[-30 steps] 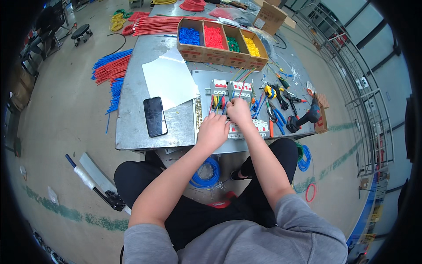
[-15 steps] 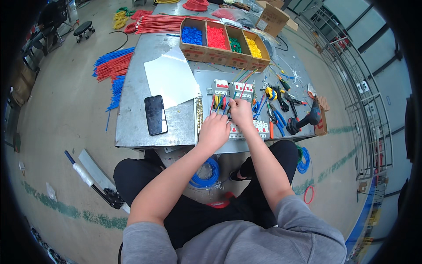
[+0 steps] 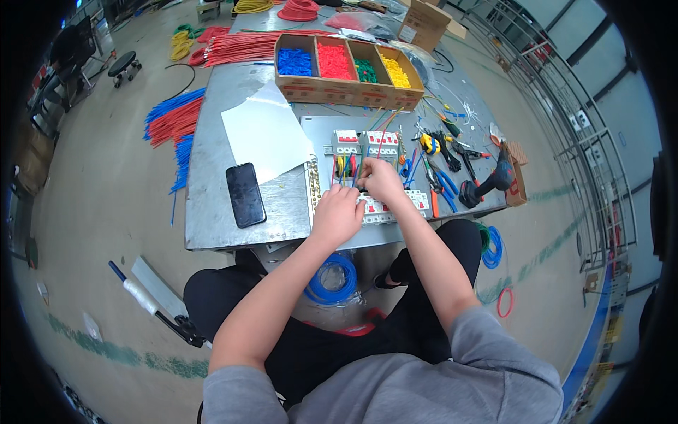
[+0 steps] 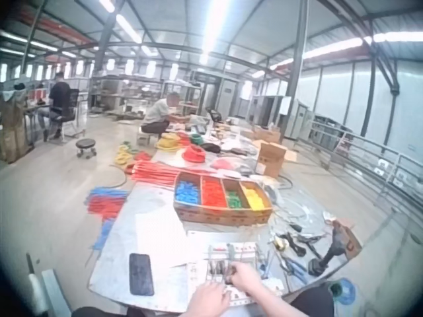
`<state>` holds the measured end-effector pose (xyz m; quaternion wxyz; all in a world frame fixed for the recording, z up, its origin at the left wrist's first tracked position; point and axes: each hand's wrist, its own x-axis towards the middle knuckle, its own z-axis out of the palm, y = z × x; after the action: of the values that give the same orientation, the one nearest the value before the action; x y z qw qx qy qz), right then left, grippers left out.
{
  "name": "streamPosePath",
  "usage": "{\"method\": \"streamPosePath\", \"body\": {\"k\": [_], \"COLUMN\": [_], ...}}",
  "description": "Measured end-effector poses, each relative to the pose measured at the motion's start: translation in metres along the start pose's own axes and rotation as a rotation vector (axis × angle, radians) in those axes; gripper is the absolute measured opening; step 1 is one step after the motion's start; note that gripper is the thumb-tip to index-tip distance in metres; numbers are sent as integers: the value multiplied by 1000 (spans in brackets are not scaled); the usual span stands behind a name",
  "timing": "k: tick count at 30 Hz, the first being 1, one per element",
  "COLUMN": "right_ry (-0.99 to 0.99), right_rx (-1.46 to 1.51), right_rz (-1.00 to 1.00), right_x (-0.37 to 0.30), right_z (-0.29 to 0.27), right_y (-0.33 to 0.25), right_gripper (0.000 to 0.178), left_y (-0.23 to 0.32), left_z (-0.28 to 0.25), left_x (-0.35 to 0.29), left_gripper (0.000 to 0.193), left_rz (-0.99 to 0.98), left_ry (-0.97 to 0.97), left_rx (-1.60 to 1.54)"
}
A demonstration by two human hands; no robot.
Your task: The person sits at a workbench and connects multiple colored wires to a DIN rail-mounted electrical panel. They strip wire ends, insert them into terminal blocks, and tighten the connections using a screwdriver. The person occasionally refers to a printed document on the table while continuing to route and secure the wires.
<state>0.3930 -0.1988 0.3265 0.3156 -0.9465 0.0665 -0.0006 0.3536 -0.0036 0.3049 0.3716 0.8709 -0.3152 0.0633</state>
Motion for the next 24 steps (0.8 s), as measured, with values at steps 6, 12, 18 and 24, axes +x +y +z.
{"method": "streamPosePath", "body": {"k": [6, 12, 18, 24], "right_ry": [84, 200, 87, 34], "right_rx": [-13, 75, 153, -7], "right_rz": [2, -16, -29, -66], "right_x": [0, -8, -27, -9], "right_z": [6, -1, -13, -4], "right_y": [-3, 7, -23, -26], "right_gripper": [16, 17, 21, 16], "left_y": [-3, 0, -44, -68], "left_z": [5, 5, 3, 0], "left_x": [3, 3, 6, 29], "left_gripper": [26, 24, 32, 44], "left_rz": [13, -104, -504, -336], "left_ry": [16, 98, 242, 68], "left_rx": [15, -223, -496, -260]}}
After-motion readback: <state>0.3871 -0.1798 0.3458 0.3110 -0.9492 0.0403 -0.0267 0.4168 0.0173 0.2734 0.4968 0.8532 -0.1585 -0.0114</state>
